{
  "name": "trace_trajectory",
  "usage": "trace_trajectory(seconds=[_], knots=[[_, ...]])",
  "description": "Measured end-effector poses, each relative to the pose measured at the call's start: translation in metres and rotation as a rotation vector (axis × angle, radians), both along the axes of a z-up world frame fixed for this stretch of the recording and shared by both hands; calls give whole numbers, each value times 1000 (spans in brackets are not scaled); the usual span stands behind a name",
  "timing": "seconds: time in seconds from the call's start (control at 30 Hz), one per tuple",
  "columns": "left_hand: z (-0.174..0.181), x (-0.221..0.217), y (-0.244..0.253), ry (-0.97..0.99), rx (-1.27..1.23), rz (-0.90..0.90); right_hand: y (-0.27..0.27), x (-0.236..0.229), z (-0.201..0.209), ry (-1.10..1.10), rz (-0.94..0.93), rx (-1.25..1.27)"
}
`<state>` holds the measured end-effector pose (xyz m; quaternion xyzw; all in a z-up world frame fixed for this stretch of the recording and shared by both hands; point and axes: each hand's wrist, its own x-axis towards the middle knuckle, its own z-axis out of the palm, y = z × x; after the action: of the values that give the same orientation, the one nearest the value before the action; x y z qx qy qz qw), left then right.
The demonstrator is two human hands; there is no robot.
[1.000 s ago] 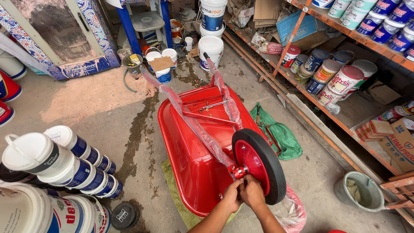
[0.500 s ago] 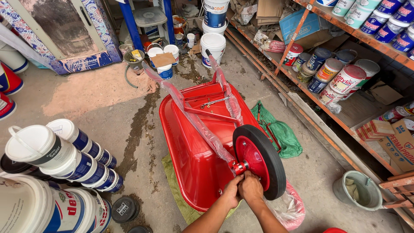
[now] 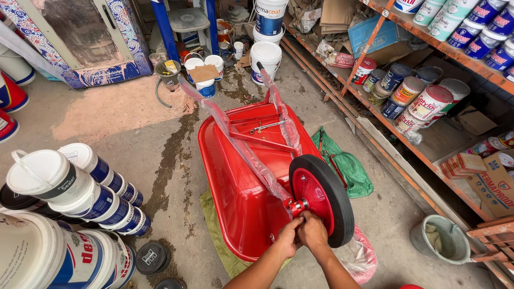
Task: The person assembles a red wheelbarrow by attaching a wheel to the axle. They insert a bolt and tighten it by hand, then use a wrench to secure the wheel firmly in place.
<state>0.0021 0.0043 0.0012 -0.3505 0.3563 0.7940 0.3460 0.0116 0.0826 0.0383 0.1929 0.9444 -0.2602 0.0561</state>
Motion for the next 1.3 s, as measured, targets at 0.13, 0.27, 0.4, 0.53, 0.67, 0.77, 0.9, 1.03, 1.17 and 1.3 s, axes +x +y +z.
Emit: trace_trajectory(seconds=[0.13,0.27,0.4,0.53,0.67,0.77,0.9,1.03,1.17,1.3], knots=[[-1,6,-1,2,0,-15,-4,-2,-17,-37,-15,82],[2,7,-5,15,13,-26,3,-4,-37,19,30,92],[5,5,-6,31,29,-33,-1,3,11,33,-10,-103],[2,4,-7,35,46,-47,0,4,17,7,-75,-162],[-1,3,-3,-17,83,-31,-4,5,34,-56,1,-96],[5,0,0,-21,66,-5,4,-5,0,-30,141,125],[-9,-10,4,-31,49,-25,16,-14,-38,92,297,326],[-11,-10,9,-32,57,-31,13,-15,-53,110,308,405],[-12,-6,8,-42,61,-31,10,-16,-65,75,196,425],[-12,0,1,-57,60,-17,10,-19,-64,60,139,406]])
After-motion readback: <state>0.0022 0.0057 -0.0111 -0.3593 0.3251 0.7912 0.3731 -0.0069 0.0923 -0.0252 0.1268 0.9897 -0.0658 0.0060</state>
